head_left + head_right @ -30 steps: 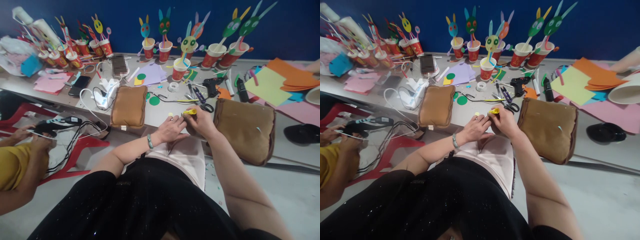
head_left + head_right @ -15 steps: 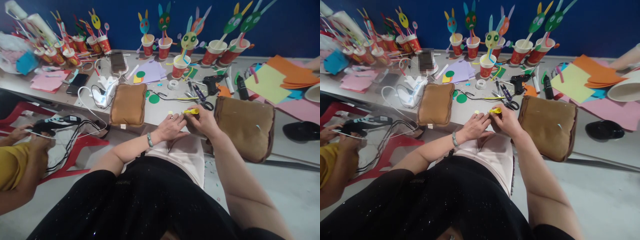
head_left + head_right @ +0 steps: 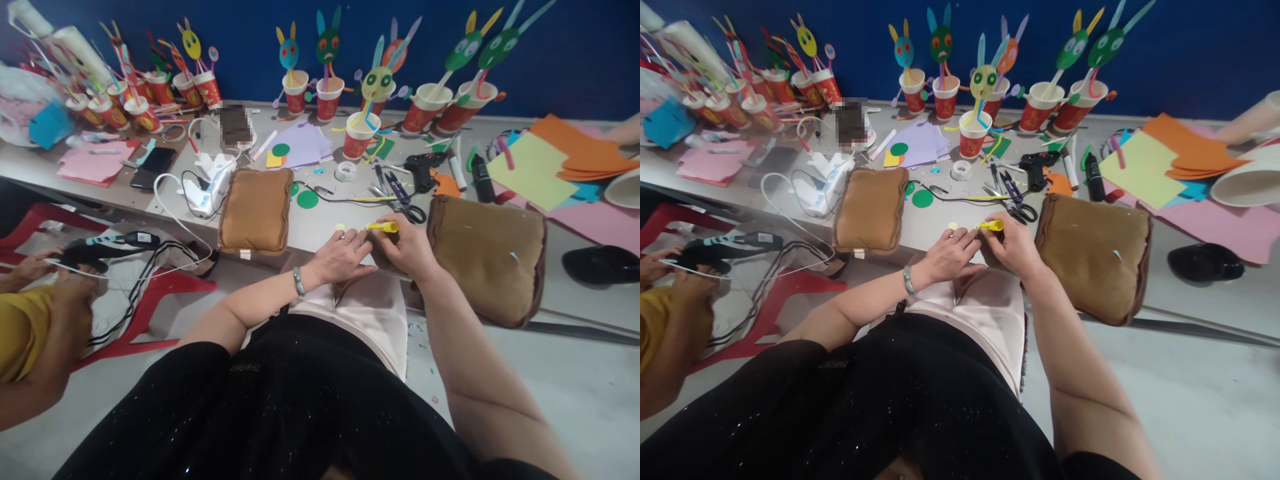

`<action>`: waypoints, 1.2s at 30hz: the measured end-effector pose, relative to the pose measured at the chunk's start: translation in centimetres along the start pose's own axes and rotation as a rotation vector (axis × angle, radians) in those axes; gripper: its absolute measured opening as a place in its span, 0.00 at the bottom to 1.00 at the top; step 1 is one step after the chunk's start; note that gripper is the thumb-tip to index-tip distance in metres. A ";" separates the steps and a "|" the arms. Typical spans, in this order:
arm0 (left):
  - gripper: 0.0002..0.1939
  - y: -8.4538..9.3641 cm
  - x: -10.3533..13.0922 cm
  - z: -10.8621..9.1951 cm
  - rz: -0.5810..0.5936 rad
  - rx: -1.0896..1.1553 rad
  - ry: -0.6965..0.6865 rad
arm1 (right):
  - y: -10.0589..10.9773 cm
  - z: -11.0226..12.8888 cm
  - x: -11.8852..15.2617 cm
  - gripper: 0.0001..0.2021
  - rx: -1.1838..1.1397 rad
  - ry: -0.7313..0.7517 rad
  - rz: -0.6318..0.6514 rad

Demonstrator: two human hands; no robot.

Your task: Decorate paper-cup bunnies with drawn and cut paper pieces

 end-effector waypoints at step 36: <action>0.33 0.1 0.0 0.1 0.004 0.003 0.020 | 0.3 -0.6 -0.2 0.18 -0.005 -0.105 -0.025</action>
Point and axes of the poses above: each hand's wrist, its own x-axis away from the middle knuckle, its own y-axis out of the back of the hand, z = x × y, the point moved 9 cm from there along -x, towards the middle knuckle, and after that the axes turned 5 degrees about -x, right-handed, at the moved point
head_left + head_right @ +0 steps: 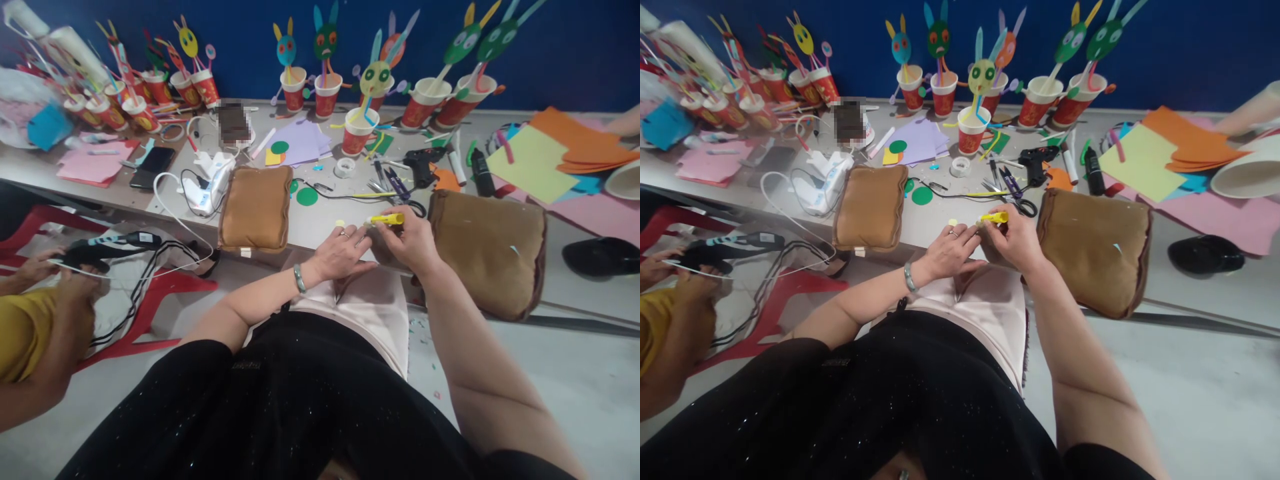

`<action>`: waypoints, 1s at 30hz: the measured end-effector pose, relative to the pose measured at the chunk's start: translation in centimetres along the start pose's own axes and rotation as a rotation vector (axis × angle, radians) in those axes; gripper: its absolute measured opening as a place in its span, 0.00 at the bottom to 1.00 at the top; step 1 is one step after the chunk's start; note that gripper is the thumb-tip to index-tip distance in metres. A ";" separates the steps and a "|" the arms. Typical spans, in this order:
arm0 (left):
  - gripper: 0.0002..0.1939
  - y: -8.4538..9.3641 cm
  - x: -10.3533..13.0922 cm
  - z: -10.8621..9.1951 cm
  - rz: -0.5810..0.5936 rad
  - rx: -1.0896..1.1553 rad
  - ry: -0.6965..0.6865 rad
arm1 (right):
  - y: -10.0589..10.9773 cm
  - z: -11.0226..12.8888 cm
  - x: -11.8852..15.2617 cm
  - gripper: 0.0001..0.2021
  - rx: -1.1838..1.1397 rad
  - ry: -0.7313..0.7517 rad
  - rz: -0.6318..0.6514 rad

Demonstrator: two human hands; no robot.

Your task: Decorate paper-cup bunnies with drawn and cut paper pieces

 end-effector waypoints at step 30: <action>0.15 1.4 -1.4 4.0 0.066 0.502 0.205 | 1.1 -1.6 1.3 0.14 -0.140 -0.158 -0.153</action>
Point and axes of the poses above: each hand's wrist, its own x-axis away from the middle knuckle, its own y-axis out of the back of the hand, z = x × y, the point moved 9 cm from there along -x, towards the middle knuckle, and after that the axes turned 5 degrees about -x, right-handed, at the moved point
